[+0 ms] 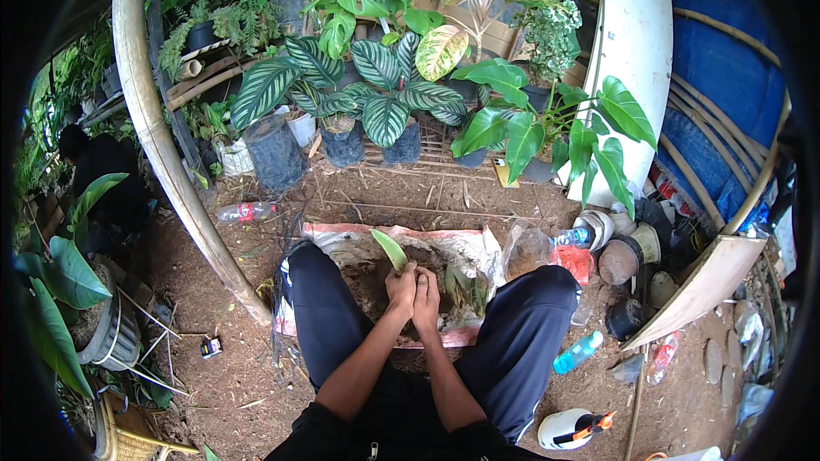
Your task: The person sits cross-legged and packs soil around a small plant held in a bag, using both hands to press and shape the soil. The person continues to adjust the soil and plant within the bag throughout the clip.
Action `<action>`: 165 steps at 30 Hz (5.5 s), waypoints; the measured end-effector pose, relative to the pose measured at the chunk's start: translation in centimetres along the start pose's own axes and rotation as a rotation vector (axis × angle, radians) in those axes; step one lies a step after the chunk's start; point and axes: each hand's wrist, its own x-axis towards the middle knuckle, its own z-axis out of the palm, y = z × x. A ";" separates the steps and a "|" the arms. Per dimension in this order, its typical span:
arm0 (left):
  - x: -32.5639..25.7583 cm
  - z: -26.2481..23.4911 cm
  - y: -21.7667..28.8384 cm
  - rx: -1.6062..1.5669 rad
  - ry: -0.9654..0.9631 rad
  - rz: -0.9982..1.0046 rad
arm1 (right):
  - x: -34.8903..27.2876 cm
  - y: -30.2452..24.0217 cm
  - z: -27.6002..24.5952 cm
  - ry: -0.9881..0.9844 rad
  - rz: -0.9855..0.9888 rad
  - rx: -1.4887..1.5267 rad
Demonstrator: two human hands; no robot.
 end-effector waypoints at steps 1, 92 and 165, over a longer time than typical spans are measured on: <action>0.0 0.0 0.0 0.001 0.002 0.003 | 0.0 0.0 0.0 0.001 -0.004 0.006; -0.3 -0.1 -0.2 0.124 0.003 -0.016 | -0.2 1.6 0.2 0.043 0.076 0.089; 0.7 -0.3 -1.5 0.103 -0.017 -0.012 | -0.2 1.6 0.2 0.036 0.154 0.118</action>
